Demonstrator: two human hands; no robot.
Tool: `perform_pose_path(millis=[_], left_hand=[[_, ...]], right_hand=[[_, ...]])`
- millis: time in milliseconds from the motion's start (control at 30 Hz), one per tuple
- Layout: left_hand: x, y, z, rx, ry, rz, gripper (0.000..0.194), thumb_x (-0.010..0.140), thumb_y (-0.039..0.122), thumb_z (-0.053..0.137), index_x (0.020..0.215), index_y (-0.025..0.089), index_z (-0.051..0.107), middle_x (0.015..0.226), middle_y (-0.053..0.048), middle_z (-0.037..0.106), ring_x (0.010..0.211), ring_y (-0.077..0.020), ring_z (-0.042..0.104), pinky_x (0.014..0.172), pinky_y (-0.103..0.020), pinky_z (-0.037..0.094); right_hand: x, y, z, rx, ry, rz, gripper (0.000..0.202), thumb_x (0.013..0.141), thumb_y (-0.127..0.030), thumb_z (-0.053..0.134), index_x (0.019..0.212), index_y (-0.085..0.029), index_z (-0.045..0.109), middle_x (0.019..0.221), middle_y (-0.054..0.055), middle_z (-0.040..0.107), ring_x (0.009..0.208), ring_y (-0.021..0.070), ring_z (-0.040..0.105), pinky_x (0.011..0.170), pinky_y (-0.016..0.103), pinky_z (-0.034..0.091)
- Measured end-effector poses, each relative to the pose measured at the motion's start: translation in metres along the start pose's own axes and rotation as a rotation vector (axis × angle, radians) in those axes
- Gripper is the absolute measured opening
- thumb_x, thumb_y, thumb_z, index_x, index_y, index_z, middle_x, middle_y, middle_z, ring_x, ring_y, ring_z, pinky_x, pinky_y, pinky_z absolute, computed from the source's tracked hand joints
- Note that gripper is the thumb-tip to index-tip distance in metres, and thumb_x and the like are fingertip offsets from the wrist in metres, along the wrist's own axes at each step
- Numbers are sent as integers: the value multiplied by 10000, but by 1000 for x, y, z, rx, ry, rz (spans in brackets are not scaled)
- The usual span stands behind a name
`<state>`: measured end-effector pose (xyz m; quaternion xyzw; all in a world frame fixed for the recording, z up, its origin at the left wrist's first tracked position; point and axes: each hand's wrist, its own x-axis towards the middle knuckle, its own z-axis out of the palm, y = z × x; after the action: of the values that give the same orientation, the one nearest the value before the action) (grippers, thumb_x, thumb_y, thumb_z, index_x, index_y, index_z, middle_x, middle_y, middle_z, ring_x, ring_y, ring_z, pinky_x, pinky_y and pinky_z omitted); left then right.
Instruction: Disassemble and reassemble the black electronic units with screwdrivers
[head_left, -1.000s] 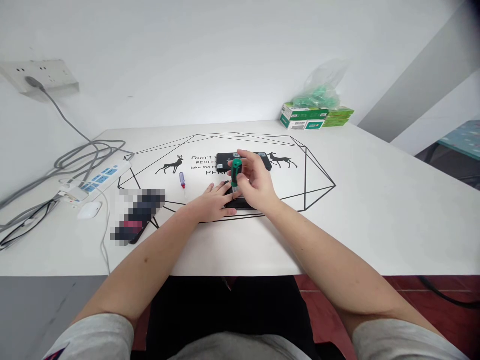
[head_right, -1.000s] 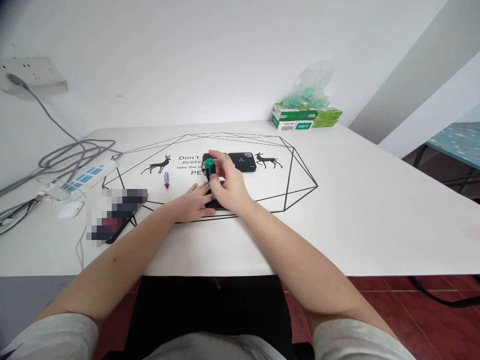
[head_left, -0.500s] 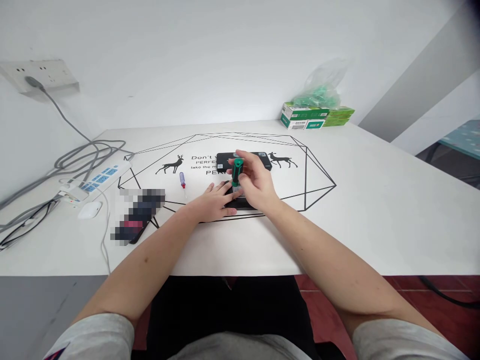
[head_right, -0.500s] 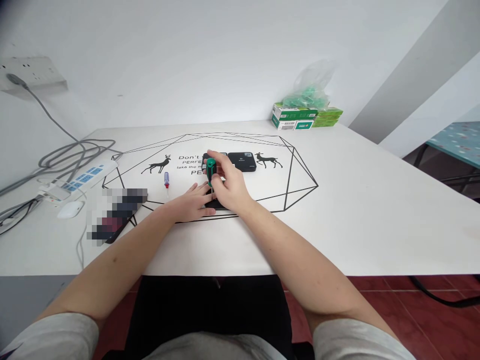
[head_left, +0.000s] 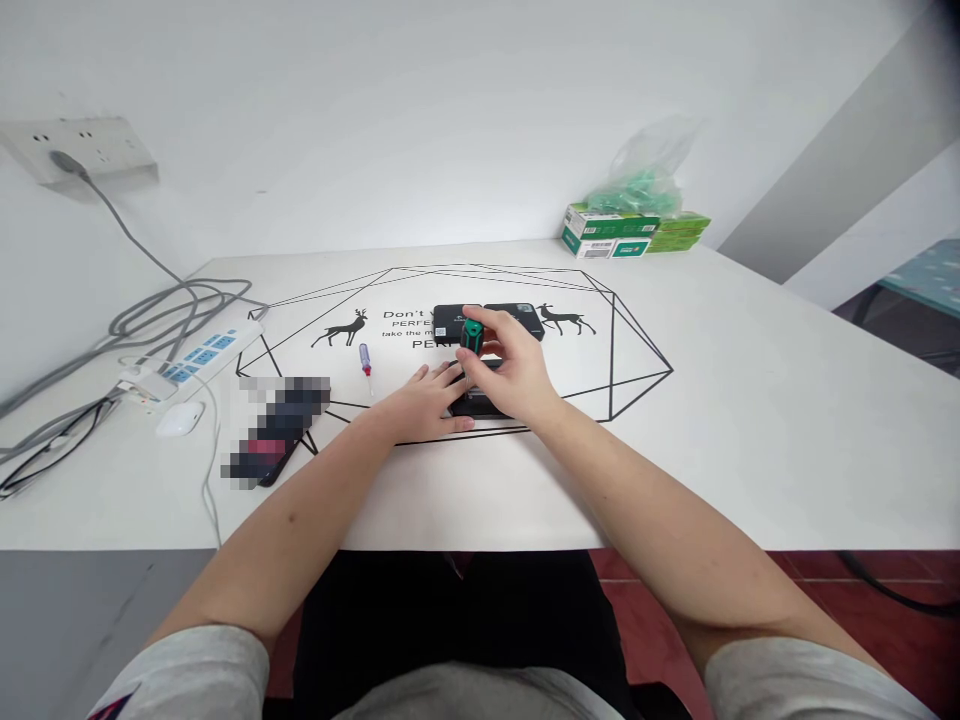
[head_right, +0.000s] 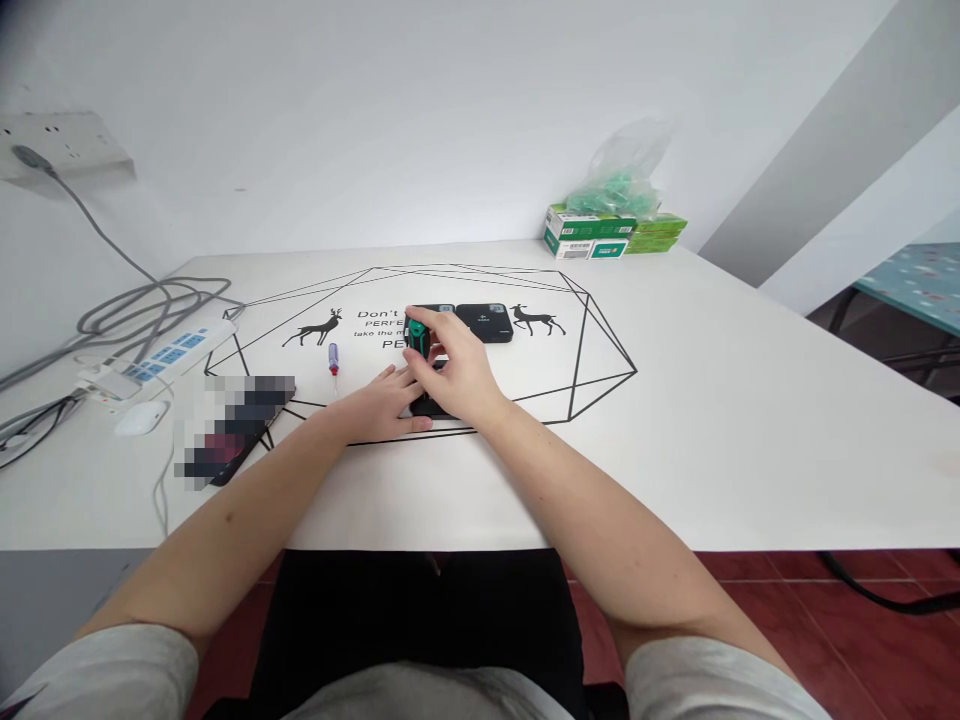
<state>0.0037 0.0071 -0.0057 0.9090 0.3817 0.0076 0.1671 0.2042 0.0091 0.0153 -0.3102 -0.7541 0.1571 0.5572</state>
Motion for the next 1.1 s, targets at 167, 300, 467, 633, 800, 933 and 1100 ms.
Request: perform_pose_path(millis=[167, 300, 467, 633, 800, 933, 1100], left_hand=[[0, -2, 1, -6, 7, 5, 862, 1102, 621, 541, 1809, 306, 161, 1886, -133, 96, 1725, -427, 159, 1355, -723, 136], [0, -2, 1, -8, 17, 10, 874, 1102, 633, 540, 1811, 312, 140, 1888, -134, 76, 1720, -444, 163, 1346, -734, 145], [0, -2, 2, -8, 21, 22, 871, 1104, 631, 535, 1810, 300, 148, 1884, -148, 92, 1718, -442, 176, 1343, -736, 150], [1, -3, 3, -1, 28, 21, 854, 1103, 614, 547, 1805, 317, 162, 1882, -143, 112, 1723, -435, 162, 1347, -734, 140], [0, -3, 3, 4, 22, 18, 856, 1106, 619, 539, 1807, 311, 157, 1884, -136, 108, 1725, -428, 161, 1353, -720, 144], [0, -2, 2, 2, 21, 11, 864, 1107, 624, 536, 1808, 296, 153, 1881, -140, 126, 1724, -429, 164, 1356, -715, 141], [-1, -2, 1, -2, 24, 11, 856, 1106, 624, 542, 1806, 312, 161, 1881, -136, 129, 1726, -422, 163, 1358, -711, 135]], right_hand=[[1, -2, 0, 15, 26, 0, 411, 971, -321, 676, 1381, -295, 671, 1173, 76, 747, 896, 212, 706, 749, 409, 719], [2, -1, -1, 41, 53, 11, 409, 966, -320, 677, 1375, -298, 662, 1217, 74, 741, 902, 204, 716, 756, 404, 712], [1, 0, -1, 33, 52, 27, 416, 972, -347, 674, 1385, -302, 653, 1244, 80, 743, 923, 215, 725, 778, 422, 718], [-1, -1, 1, 7, 21, 17, 406, 986, -368, 667, 1386, -298, 651, 1189, 86, 748, 896, 221, 718, 735, 421, 720], [-1, -1, 2, 2, 22, -5, 397, 974, -332, 684, 1368, -292, 665, 1190, 84, 750, 901, 218, 716, 718, 399, 713], [0, -1, 2, 13, 29, -20, 396, 970, -317, 686, 1365, -289, 673, 1207, 88, 756, 914, 220, 716, 722, 396, 711], [-1, -1, 1, -2, 9, 11, 392, 990, -364, 672, 1376, -298, 672, 1224, 94, 760, 931, 231, 726, 744, 413, 720]])
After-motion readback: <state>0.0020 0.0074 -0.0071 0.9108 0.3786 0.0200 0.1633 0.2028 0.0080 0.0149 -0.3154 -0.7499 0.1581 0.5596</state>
